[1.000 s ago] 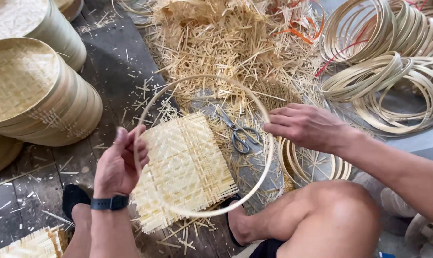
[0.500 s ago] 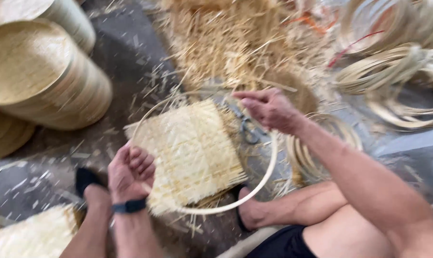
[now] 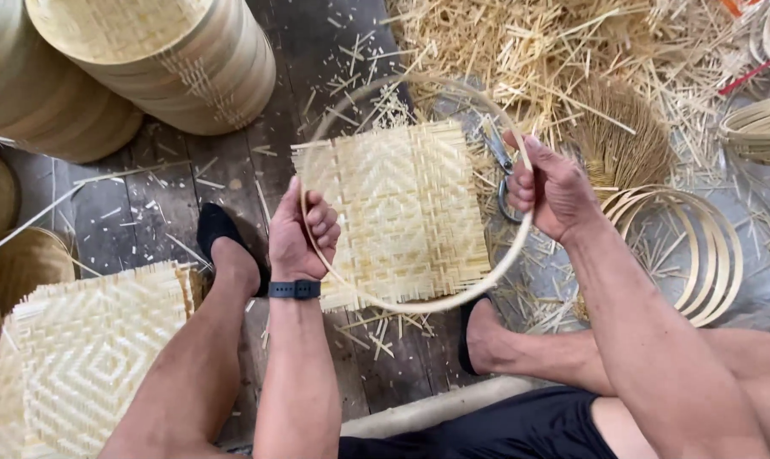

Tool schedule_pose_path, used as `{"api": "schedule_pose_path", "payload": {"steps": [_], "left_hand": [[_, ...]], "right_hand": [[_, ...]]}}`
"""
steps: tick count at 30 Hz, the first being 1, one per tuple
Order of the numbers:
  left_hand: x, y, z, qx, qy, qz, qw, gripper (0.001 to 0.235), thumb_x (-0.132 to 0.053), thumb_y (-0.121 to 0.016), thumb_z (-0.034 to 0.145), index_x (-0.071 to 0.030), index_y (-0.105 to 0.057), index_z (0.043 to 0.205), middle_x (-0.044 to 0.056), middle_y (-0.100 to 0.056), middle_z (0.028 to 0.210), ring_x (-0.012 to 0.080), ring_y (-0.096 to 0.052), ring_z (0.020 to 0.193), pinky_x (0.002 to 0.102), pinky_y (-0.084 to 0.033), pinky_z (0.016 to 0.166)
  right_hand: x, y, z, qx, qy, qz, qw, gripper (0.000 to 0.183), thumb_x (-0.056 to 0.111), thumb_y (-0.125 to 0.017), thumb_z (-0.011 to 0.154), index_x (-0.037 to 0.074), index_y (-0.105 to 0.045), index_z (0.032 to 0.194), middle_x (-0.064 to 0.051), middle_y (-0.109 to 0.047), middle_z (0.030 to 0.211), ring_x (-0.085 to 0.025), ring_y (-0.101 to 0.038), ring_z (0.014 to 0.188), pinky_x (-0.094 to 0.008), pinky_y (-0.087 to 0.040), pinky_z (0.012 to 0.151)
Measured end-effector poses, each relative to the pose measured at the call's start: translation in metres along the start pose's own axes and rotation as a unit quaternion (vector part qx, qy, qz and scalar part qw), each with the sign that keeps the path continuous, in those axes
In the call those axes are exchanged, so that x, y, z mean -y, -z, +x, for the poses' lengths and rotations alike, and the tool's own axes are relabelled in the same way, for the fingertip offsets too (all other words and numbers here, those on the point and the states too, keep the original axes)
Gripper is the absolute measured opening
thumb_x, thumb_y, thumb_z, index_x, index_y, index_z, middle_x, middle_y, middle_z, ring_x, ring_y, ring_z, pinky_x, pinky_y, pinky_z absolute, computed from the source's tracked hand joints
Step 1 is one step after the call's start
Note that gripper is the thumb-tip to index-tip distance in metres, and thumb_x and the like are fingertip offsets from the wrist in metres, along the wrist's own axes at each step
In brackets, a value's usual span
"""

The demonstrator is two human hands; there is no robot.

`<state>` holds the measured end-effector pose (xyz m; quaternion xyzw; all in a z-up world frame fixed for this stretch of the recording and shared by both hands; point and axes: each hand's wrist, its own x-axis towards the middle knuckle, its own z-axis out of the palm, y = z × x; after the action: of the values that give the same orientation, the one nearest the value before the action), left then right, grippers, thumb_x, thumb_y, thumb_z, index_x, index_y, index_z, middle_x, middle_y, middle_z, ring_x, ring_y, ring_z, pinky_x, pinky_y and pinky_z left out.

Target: Assembling and trimming bamboo steamer components using a wooden mold and scissors.

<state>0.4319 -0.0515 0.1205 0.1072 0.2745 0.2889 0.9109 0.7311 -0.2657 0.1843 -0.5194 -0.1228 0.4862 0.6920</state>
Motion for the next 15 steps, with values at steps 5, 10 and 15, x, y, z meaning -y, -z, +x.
{"api": "schedule_pose_path", "payload": {"steps": [5,10,15], "left_hand": [[-0.004,0.015,0.007,0.009,0.048,0.082,0.995,0.041,-0.035,-0.058,0.104,-0.009,-0.056,0.072,-0.004,-0.041,0.052,0.0085,-0.035,0.045,0.023,-0.028,0.038],[-0.007,0.031,0.012,-0.013,0.064,0.123,0.990,0.043,-0.033,-0.064,0.104,-0.011,-0.052,0.068,-0.005,-0.038,0.049,0.0074,-0.032,0.041,0.022,-0.025,0.035],[-0.004,0.021,0.007,-0.067,-0.007,0.073,0.995,0.034,-0.039,-0.066,0.097,-0.007,-0.066,0.087,-0.003,-0.046,0.055,0.0069,-0.036,0.044,0.022,-0.028,0.038]], "right_hand": [[0.011,0.007,0.000,0.000,-0.019,-0.070,0.997,0.039,0.032,-0.069,0.100,-0.001,-0.066,0.120,0.008,-0.043,0.056,-0.004,-0.040,0.045,-0.019,-0.032,0.038],[0.014,0.008,-0.002,-0.004,-0.034,-0.107,0.994,0.038,0.031,-0.068,0.101,-0.002,-0.068,0.119,0.009,-0.043,0.054,-0.004,-0.038,0.043,-0.019,-0.031,0.038],[0.004,-0.020,0.002,-0.052,-0.045,-0.265,0.962,0.037,0.006,-0.066,0.092,0.000,-0.054,0.126,-0.012,-0.076,0.093,-0.015,-0.077,0.078,-0.028,-0.066,0.068]]}}
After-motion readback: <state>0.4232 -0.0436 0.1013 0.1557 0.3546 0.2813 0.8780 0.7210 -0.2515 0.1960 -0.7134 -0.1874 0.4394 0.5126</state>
